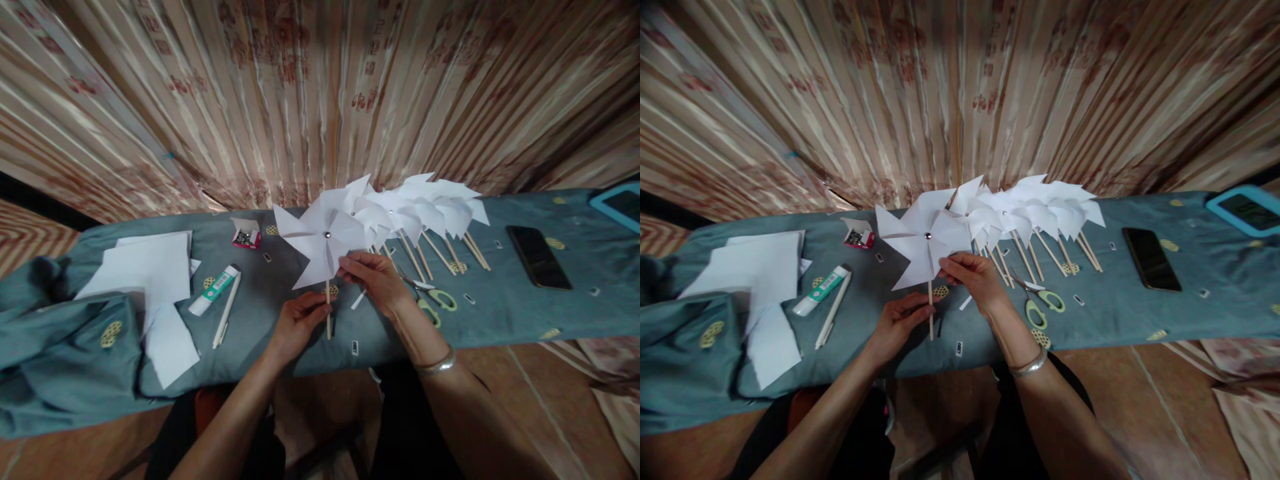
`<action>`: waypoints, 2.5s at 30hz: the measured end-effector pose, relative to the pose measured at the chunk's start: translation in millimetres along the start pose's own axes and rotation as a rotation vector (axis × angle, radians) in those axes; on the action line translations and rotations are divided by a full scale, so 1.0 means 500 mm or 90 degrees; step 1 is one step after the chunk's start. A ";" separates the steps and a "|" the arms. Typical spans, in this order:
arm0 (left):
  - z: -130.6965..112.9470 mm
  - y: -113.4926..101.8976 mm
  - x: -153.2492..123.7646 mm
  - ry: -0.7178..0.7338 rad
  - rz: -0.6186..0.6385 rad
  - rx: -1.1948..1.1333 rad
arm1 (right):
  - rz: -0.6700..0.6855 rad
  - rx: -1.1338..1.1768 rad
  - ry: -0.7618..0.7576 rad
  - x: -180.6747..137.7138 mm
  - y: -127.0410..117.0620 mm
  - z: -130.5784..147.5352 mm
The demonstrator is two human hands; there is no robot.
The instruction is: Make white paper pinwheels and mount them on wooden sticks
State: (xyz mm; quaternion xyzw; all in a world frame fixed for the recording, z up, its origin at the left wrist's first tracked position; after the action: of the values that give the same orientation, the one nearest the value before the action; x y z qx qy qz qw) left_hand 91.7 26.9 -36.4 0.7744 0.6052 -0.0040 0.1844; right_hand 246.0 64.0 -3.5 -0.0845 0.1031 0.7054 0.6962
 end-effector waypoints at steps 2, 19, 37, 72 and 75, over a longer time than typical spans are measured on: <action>0.000 0.000 0.000 0.004 0.000 0.002 | -0.004 0.002 0.000 -0.001 0.004 -0.001; -0.002 -0.006 0.003 0.002 -0.004 -0.017 | 0.103 -0.080 -0.012 -0.024 0.015 0.011; 0.000 0.007 -0.007 -0.030 0.047 0.032 | -0.147 0.005 -0.075 0.023 -0.098 0.031; 0.012 0.002 -0.001 -0.017 0.009 -0.018 | -0.078 0.024 -0.016 0.007 -0.044 0.013; 0.009 0.004 -0.002 -0.023 0.003 -0.013 | -0.075 0.018 -0.011 0.006 -0.040 0.012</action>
State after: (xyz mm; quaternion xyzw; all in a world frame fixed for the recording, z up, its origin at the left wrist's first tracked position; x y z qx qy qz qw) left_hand 94.1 24.3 -39.7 0.7739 0.5998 -0.0113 0.2029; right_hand 266.1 68.7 1.0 -0.0744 0.1019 0.6626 0.7383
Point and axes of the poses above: each hand's wrist, its own x-axis towards the middle knuckle, its own y-axis out of the palm, z = x × y, the point moved 5 cm from there along x, towards the middle knuckle, and after that the axes turned 13 degrees about -x, right-handed, at the moved point
